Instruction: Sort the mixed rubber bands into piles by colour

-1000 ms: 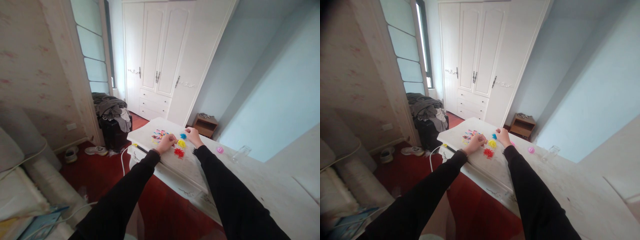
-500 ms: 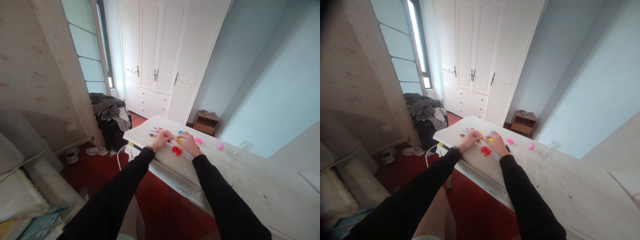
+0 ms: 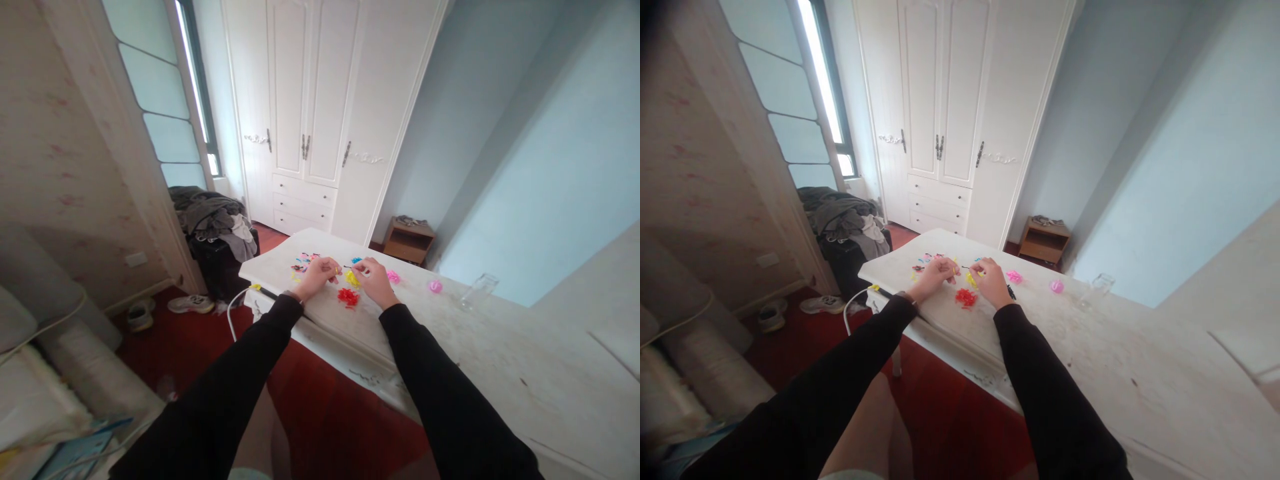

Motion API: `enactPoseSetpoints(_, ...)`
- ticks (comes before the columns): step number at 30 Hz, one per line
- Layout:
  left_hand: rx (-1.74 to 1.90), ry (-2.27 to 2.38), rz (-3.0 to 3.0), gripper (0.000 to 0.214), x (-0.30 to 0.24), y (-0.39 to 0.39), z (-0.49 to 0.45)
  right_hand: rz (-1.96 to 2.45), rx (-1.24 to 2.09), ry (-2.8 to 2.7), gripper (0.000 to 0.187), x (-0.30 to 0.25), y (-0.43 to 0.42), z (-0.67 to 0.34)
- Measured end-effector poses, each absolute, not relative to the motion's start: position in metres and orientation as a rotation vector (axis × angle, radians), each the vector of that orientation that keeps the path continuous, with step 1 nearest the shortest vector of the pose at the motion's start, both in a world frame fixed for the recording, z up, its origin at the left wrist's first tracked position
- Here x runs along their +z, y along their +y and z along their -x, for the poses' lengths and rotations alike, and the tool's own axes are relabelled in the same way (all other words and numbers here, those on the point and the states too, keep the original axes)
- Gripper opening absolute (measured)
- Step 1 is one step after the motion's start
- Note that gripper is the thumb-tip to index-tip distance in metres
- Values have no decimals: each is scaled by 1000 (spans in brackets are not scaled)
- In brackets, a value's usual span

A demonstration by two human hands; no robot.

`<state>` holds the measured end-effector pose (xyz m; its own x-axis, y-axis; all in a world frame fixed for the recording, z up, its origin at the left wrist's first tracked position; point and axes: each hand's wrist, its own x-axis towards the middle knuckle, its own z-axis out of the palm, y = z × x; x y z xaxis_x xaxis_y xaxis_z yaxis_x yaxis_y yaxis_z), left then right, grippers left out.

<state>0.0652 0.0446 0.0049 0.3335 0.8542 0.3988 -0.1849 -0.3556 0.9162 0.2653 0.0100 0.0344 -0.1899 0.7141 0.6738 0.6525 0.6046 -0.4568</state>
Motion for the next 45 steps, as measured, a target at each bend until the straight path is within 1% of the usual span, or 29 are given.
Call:
enactPoseSetpoints(5, 1261, 671, -1591, 32, 3, 46, -66, 1085, 135, -1934, 11, 33, 9, -264)
enactPoseSetpoints(11, 1233, 680, -1647, 15, -2, 51, -65, 1085, 93, -1931, 12, 32, 10, -262)
enactPoseSetpoints(14, 1308, 714, -1572, 5, -4, 53, -65, 1100, 41, -1758, 11, 36, 13, -271)
enactPoseSetpoints(16, 1364, 726, -1504, 3, -4, 54, -65, 1121, -9, -1561, 9, 39, 15, -280)
enactPoseSetpoints(18, 1374, 718, -1481, 4, -3, 53, -65, 1135, -44, -1439, 9, 40, 16, -286)
enactPoseSetpoints(23, 1282, 707, -1560, 9, -1, 52, -64, 1116, 5, -1600, 9, 40, 15, -285)
enactPoseSetpoints(25, 1289, 714, -1553, 13, -1, 52, -64, 1115, 8, -1527, 11, 42, 15, -290)
enactPoseSetpoints(28, 1304, 740, -1542, 22, -1, 52, -64, 1174, -18, -1393, 12, 44, 11, -315)
enactPoseSetpoints(31, 1313, 749, -1543, 28, -1, 50, -66, 1252, 0, -1457, 14, 41, 2, -351)
enactPoseSetpoints(35, 1320, 705, -1534, 33, 1, 48, -67, 1352, 104, -1573, 19, 33, -14, -388)
enactPoseSetpoints(38, 1292, 697, -1563, 34, 2, 47, -66, 1360, 160, -1689, 21, 30, -21, -395)
enactPoseSetpoints(45, 1224, 681, -1584, 29, 4, 46, -64, 1358, 208, -1823, 18, 26, -17, -388)
